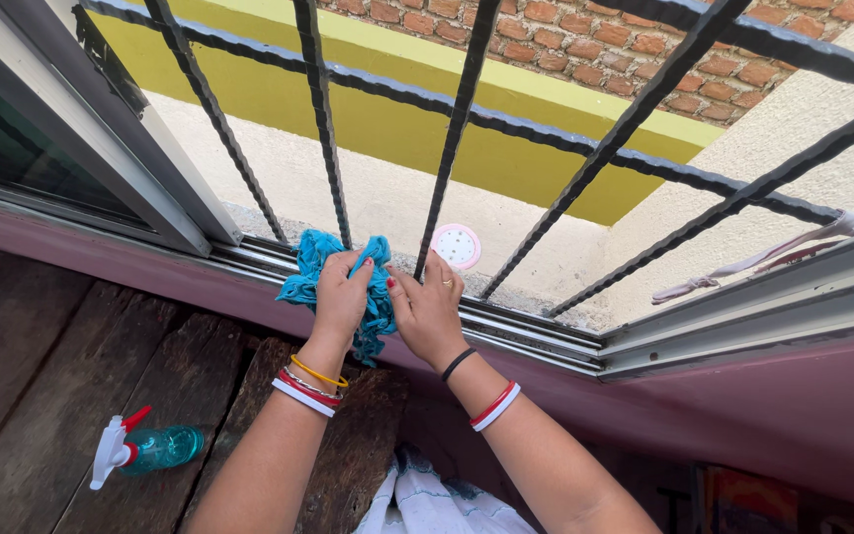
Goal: The person wipes the bottom metal track of a window frame with a blue cloth. They move the cloth back and forth along the track, cleaning the surface and the area around the vertical bars of the security grille.
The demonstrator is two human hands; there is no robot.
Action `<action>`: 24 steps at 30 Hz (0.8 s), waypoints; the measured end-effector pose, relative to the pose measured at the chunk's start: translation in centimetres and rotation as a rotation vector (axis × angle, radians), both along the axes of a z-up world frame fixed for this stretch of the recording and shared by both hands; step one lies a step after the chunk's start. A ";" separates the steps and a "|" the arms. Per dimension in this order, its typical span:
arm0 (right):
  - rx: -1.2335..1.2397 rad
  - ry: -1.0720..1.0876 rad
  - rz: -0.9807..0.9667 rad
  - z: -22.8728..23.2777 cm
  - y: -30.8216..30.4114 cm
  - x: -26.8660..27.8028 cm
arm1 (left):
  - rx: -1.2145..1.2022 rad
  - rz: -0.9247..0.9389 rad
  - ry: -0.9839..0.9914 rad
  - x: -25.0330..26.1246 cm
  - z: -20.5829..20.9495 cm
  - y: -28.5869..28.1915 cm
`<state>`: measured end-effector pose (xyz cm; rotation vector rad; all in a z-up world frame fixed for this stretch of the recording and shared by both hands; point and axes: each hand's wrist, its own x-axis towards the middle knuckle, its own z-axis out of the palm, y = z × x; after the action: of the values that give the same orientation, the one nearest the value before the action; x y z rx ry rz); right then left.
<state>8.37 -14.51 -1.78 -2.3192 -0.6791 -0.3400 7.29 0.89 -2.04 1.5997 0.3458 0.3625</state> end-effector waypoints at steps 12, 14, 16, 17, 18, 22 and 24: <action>0.246 -0.057 0.034 2.7 -3.7 0.1 | 0.997 -0.051 -0.289 -6.0 4.2 -1.2; 0.281 -0.073 0.078 2.6 -3.6 0.4 | 0.988 -0.104 -0.300 -5.8 3.3 -1.7; 0.293 -0.036 0.046 2.3 -3.6 0.5 | 0.860 -0.225 -0.296 -5.8 2.4 -3.9; 0.300 -0.018 0.030 2.1 -3.4 0.6 | 0.796 -0.284 -0.294 -5.9 2.3 -4.5; 0.314 -0.003 0.022 2.0 -3.5 0.5 | 0.874 -0.295 -0.349 -6.4 2.2 -4.4; 0.281 -0.029 0.041 2.1 -3.7 0.4 | 1.061 -0.357 -0.398 -6.7 2.6 -1.4; 0.245 -0.047 0.059 2.4 -3.8 0.3 | 1.116 -0.353 -0.339 -6.3 3.1 1.2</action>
<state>8.70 -18.30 0.66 -2.0612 -0.6872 -0.4269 1.04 2.08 1.10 2.5674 -0.5028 0.5899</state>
